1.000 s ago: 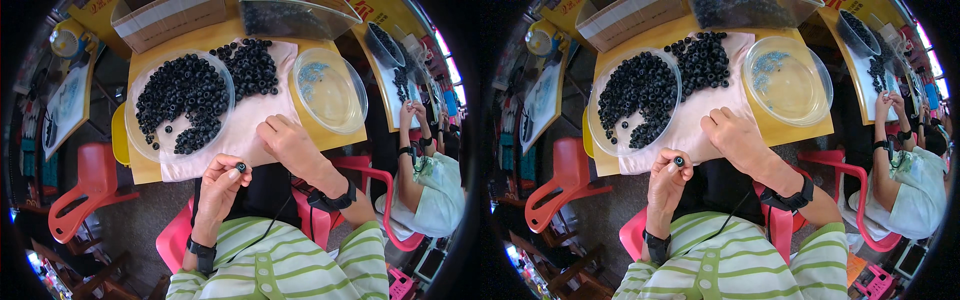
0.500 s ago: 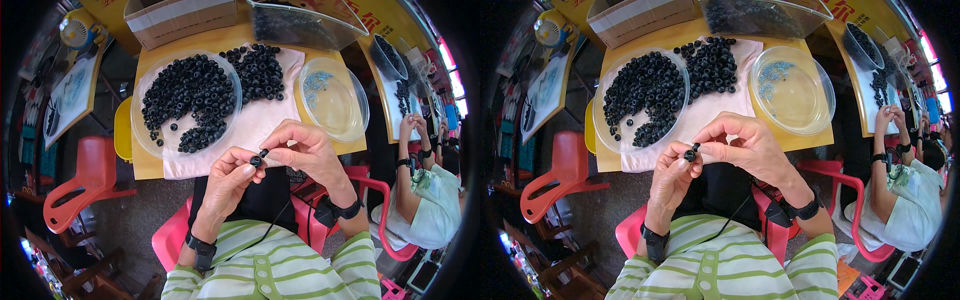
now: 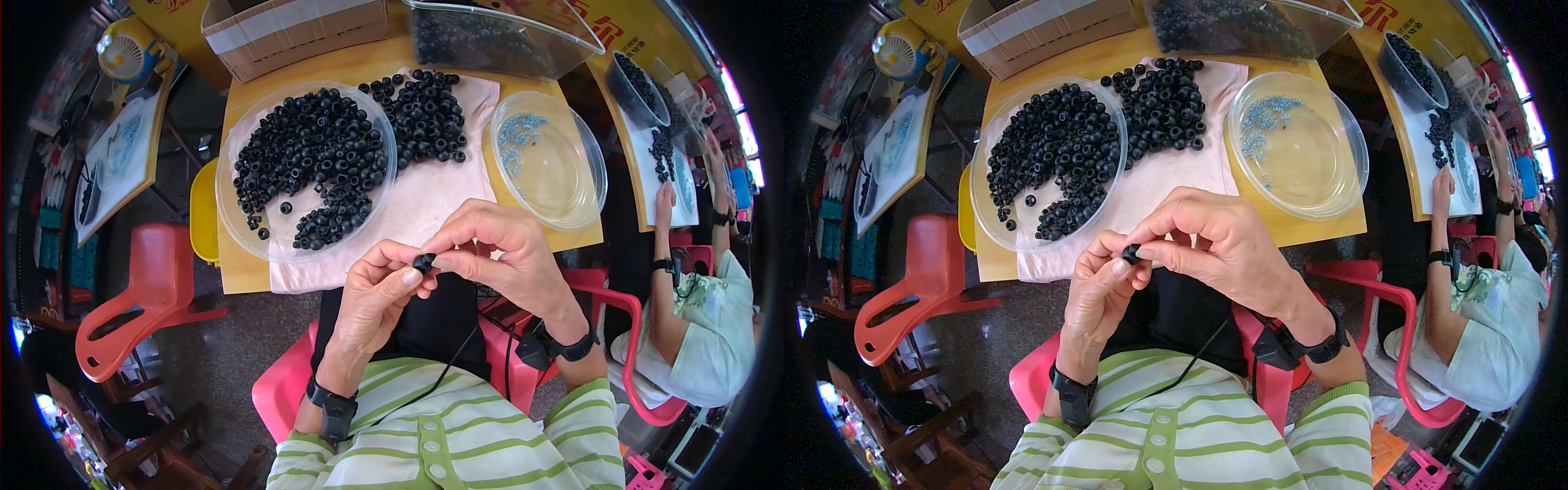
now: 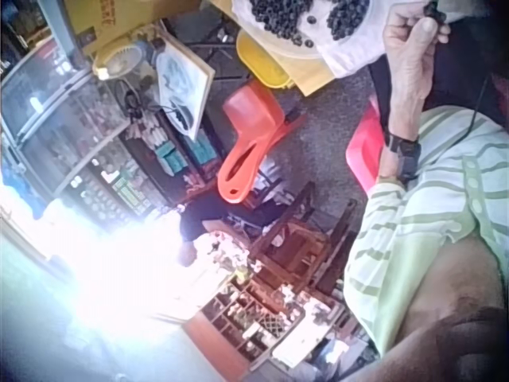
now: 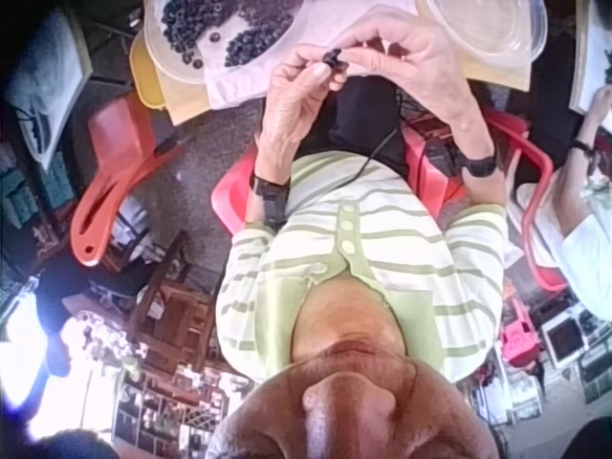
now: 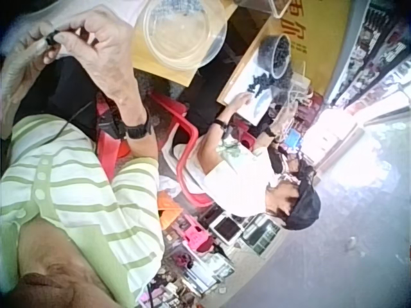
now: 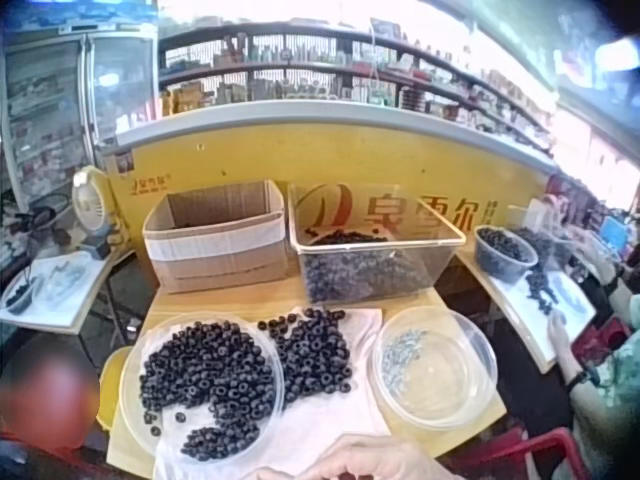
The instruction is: The person is assembling small plastic components by inserting a smaller part into a larger circular housing.
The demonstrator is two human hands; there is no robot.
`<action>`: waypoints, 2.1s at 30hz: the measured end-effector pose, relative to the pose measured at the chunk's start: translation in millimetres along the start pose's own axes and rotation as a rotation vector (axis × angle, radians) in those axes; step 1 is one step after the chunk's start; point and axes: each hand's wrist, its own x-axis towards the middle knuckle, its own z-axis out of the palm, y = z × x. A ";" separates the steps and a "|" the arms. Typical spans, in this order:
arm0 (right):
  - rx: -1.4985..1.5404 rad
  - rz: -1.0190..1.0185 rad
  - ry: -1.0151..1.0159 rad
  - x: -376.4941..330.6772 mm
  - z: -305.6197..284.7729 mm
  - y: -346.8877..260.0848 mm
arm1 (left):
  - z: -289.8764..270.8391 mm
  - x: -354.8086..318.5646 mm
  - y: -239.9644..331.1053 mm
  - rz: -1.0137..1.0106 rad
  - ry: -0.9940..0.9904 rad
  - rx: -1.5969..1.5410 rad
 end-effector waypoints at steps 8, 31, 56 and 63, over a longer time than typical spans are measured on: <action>-0.090 0.000 0.046 -1.7 2.6 -2.3 | 2.0 0.8 -0.9 -0.013 0.029 0.012; -0.242 -0.089 0.135 -9.5 3.2 4.8 | -2.6 8.0 -6.6 -0.256 0.009 -0.232; -0.617 -0.369 0.189 14.3 -5.9 -2.4 | 19.7 10.5 8.2 -0.024 0.078 0.063; -0.859 -0.147 0.626 108.4 -114.9 -11.2 | -12.8 3.0 79.8 0.532 0.582 1.306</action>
